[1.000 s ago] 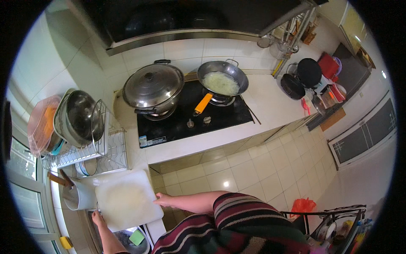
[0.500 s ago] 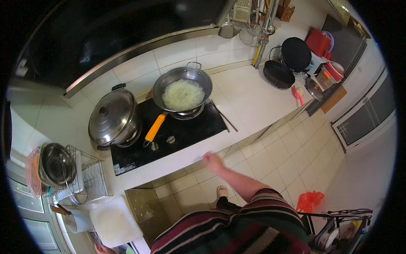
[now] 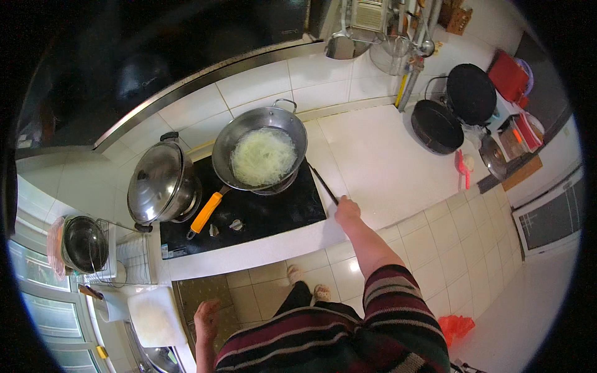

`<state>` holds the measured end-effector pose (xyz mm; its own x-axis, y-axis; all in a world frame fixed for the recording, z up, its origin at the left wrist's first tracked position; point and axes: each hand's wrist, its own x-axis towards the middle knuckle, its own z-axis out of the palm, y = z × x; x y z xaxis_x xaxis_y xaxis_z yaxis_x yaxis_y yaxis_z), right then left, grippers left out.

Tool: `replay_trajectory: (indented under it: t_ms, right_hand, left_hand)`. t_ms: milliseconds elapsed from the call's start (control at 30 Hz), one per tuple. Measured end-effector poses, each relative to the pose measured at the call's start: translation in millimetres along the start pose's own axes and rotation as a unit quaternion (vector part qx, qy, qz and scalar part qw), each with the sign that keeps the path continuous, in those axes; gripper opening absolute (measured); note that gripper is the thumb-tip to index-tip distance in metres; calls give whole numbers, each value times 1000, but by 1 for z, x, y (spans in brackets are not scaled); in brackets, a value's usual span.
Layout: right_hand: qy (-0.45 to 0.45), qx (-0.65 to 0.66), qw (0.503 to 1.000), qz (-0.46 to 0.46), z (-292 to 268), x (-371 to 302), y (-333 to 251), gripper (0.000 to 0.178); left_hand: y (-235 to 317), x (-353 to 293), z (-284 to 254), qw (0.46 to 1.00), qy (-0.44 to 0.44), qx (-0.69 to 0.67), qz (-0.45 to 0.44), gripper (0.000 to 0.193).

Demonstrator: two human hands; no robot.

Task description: The person washes a knife and cutting board in the sink, then moves to the stove to stir boiling noodles with chopsticks. They use a strainer to transfer the cooked noodles from the pot into a metal bowl, drain the water, and return the noodles to the bowl.

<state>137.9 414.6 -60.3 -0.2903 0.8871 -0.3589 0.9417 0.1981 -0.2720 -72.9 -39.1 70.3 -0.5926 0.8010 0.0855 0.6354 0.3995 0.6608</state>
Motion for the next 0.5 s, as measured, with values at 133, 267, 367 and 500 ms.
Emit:
replay_trajectory:
  t_ms: [133,267,367,500]
  right_hand:
    - [63,6,998,-8,13,18,48,22]
    - [126,170,976,-52,1,-6,75,18]
    - [78,422,902,-41,-52,-71,36,19]
    - [-160,326,910,-200,-120,-137,-25,22]
  left_hand:
    - [28,63,36,992,-91,-24,84,17]
    - [80,135,80,955,-215,-167,115,19]
    - [123,189,123,889,-349,-274,112,23]
    - [177,234,156,805,-389,-447,-1,22]
